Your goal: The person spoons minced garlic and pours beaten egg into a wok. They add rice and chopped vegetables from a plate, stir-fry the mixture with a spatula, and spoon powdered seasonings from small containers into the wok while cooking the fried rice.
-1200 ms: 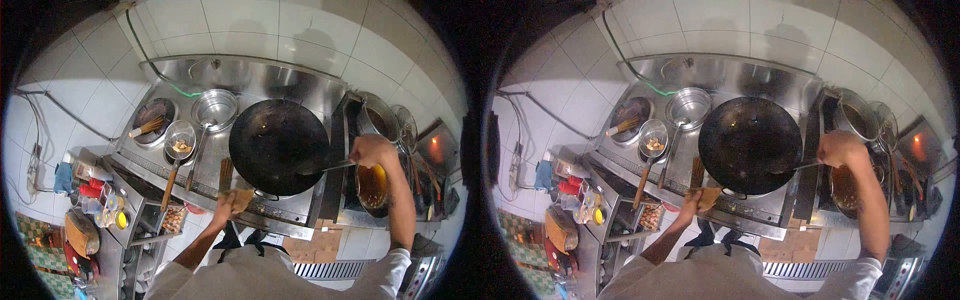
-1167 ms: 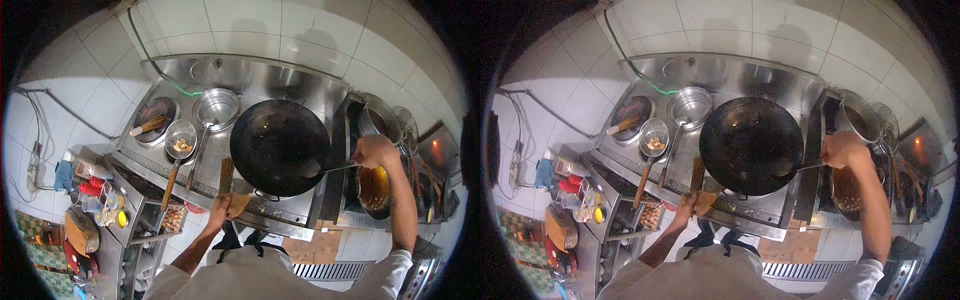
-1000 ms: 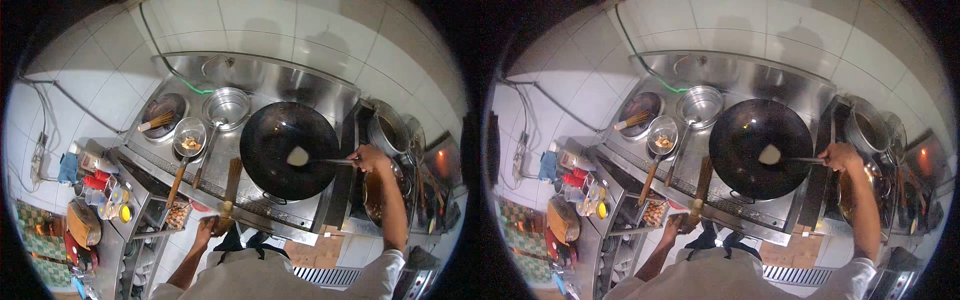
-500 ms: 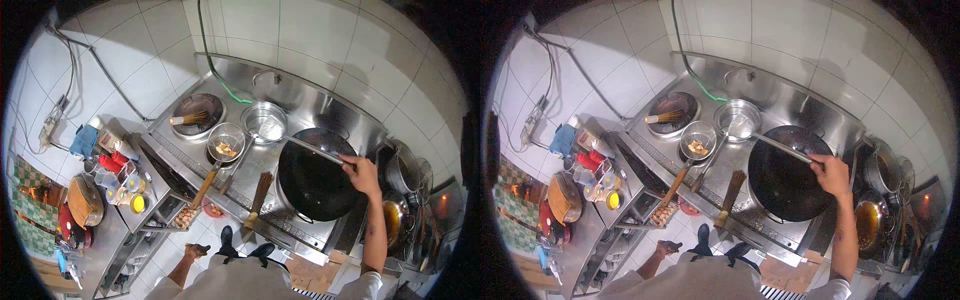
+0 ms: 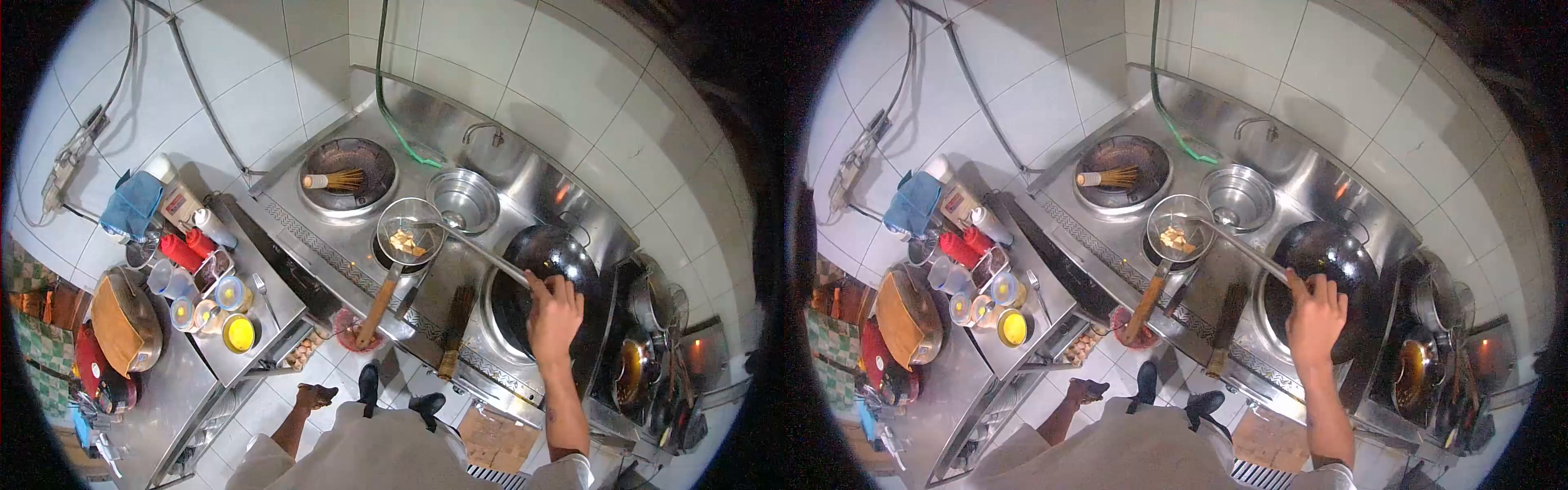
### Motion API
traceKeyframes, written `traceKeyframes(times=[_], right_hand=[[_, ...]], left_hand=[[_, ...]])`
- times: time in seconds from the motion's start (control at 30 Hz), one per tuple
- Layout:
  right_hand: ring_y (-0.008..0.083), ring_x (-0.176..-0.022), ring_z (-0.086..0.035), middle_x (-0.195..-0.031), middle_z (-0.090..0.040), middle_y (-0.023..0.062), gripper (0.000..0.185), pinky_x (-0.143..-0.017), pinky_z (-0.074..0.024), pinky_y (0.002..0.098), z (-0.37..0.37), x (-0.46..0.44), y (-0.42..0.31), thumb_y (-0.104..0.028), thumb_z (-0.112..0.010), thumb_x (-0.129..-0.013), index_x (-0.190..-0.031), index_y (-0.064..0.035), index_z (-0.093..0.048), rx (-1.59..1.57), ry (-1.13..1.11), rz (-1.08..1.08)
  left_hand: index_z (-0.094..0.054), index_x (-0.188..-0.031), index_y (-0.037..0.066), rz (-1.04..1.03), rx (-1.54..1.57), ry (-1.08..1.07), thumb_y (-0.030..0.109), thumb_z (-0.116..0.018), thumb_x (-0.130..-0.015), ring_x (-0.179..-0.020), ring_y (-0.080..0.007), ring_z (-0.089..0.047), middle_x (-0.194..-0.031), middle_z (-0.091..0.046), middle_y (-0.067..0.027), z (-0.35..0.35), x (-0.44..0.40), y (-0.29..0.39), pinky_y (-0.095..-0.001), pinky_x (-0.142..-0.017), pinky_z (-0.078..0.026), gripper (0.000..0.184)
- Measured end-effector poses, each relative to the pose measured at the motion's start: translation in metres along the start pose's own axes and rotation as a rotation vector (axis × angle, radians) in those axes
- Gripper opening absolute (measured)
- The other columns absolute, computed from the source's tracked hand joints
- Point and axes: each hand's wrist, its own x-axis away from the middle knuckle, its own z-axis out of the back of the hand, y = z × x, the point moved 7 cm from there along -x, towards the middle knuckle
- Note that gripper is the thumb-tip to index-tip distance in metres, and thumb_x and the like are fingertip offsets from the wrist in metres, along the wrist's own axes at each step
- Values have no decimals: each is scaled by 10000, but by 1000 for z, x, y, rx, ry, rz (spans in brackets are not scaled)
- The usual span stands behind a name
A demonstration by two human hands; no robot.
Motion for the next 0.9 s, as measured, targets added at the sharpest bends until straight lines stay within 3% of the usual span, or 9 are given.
traceKeyframes(times=[0.03,0.07,0.13,0.2,0.33,0.37,0.57,0.63,0.9], right_hand=[[245,-885,-593,-919,-597,59,480,-766,-436,395,-13,3,-7,4,-658,-737,-1173,-185,-723,10,-7,-1],[248,-878,-599,-914,-606,57,449,-755,-436,394,-35,9,-12,-21,-686,-762,-1176,-190,-723,-26,-15,-5],[254,-880,-608,-914,-617,54,401,-746,-438,397,-75,30,-12,-61,-717,-791,-1168,-196,-720,-73,-55,-51],[257,-872,-628,-902,-629,62,376,-735,-457,402,-68,44,-10,-85,-725,-802,-1163,-192,-716,-96,-70,-131],[340,-865,-691,-933,-712,113,329,-758,-533,438,-21,85,37,-150,-753,-814,-1140,-192,-729,-355,-196,-512],[317,-892,-708,-964,-737,130,302,-771,-540,410,-10,99,55,-181,-755,-838,-1138,-195,-730,-370,-214,-567],[114,-678,-613,-736,-671,64,258,-669,-498,283,2,198,182,-191,-703,-909,-1078,4,-710,-876,-327,-971],[176,-665,-653,-745,-693,82,288,-664,-513,329,2,219,220,-269,-727,-889,-1071,-46,-719,-527,-384,-925],[331,-848,-724,-910,-748,116,250,-818,-576,429,29,193,316,-426,-712,-844,-1038,-288,-787,248,-680,-477]], left_hand=[[-734,-768,172,-4,-269,-88,490,-656,-897,-467,-111,-588,-645,-684,-8,0,-2,3,-240,-399,-414,352],[-725,-748,172,-464,-880,-93,540,-666,-878,-479,-116,-587,-624,-668,-18,-2,10,28,-303,-456,-463,395],[-709,-720,182,-268,-999,-174,592,-607,-885,-478,-124,-573,-596,-648,-17,5,-2,9,-356,-505,-476,453],[-692,-693,193,-66,-943,-255,644,-548,-891,-477,-131,-559,-568,-629,-17,13,-19,-9,-409,-555,-489,514],[-707,-821,-32,106,299,-182,462,-620,-922,-414,-169,-564,-656,-695,-79,21,0,-17,-265,-406,-420,511],[-720,-858,-13,-52,-172,-277,344,-655,-927,-476,-178,-629,-696,-713,-88,25,-34,-50,-290,-385,-432,369],[-733,-898,5,189,-138,-343,418,-728,-866,-405,-131,-520,-687,-705,-79,34,-2,-40,-262,-368,-376,414],[-733,-945,0,180,-719,-397,467,-630,-911,-415,-138,-528,-694,-707,-88,17,6,-13,-264,-363,-382,480],[-731,-887,16,154,86,-360,464,-607,-922,-424,-136,-529,-681,-695,-62,-40,66,39,-268,-363,-372,466]])
